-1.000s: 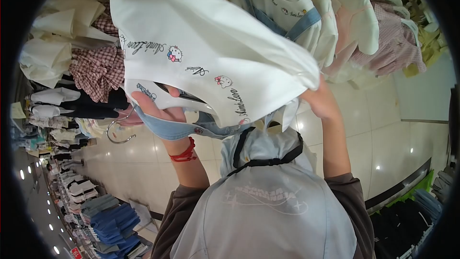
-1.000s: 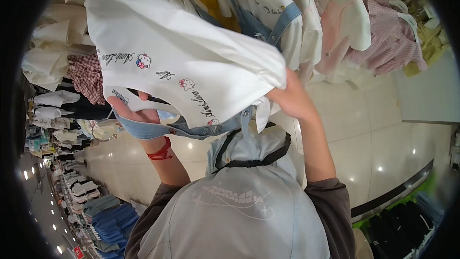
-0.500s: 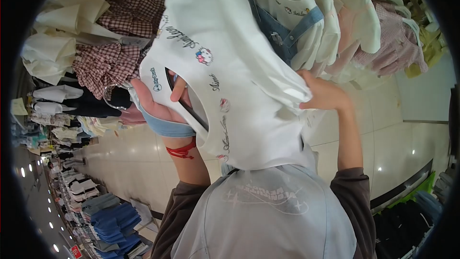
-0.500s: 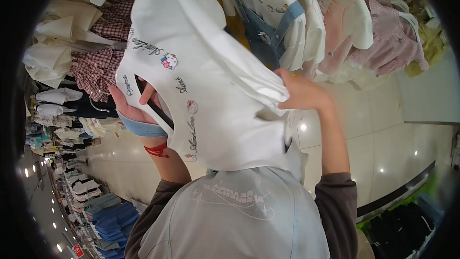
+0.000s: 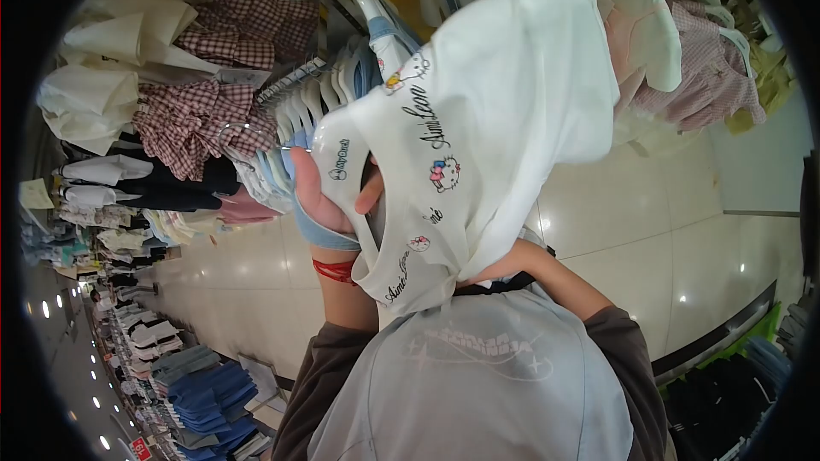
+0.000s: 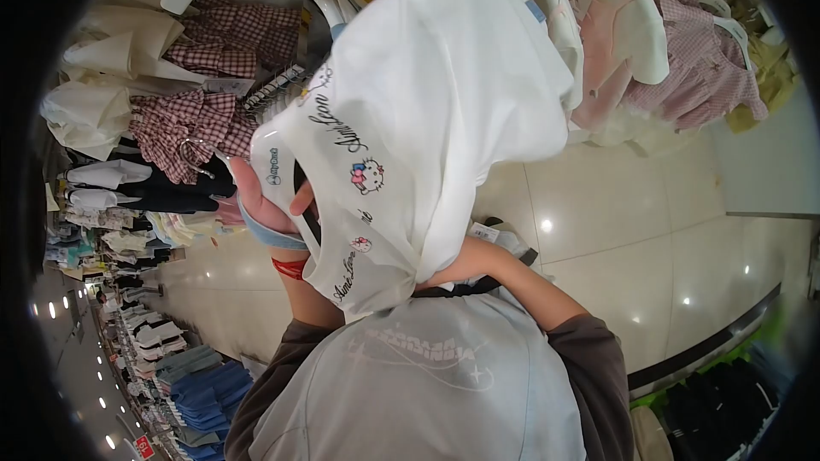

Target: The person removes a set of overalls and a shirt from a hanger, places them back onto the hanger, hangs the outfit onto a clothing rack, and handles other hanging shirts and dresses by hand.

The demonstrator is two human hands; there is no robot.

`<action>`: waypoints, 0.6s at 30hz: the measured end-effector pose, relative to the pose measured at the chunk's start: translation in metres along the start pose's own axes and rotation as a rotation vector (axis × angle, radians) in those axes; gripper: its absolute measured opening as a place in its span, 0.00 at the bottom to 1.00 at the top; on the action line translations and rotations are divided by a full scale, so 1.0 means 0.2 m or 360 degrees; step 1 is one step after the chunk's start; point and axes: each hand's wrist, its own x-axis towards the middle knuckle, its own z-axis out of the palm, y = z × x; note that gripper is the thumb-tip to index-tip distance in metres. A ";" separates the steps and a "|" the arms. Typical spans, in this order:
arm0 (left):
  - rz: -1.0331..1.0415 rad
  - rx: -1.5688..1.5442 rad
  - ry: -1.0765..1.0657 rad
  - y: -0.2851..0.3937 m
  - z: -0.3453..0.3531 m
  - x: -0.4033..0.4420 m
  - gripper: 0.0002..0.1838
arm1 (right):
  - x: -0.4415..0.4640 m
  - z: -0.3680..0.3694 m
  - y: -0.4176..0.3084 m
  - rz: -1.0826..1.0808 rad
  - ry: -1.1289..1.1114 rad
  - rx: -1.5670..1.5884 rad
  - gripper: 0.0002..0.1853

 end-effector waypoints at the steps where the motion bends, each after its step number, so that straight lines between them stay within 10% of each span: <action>1: 0.0018 -0.0008 -0.0034 0.01 -0.01 0.00 0.36 | -0.02 -0.01 0.01 0.0007 0.0115 -0.0023 0.28; 6: 0.0348 0.0684 0.0231 0.10 -0.03 0.02 0.30 | -0.13 -0.22 -0.10 0.0194 0.0306 -0.0019 0.34; 11: 0.0531 0.1516 0.0475 0.05 0.03 0.04 0.25 | -0.22 -0.32 -0.29 0.0601 -0.0410 -0.0407 0.33; 18: 0.0435 0.1419 0.0483 0.07 0.03 0.06 0.23 | -0.31 -0.24 -0.32 0.0609 -0.0461 -0.0331 0.29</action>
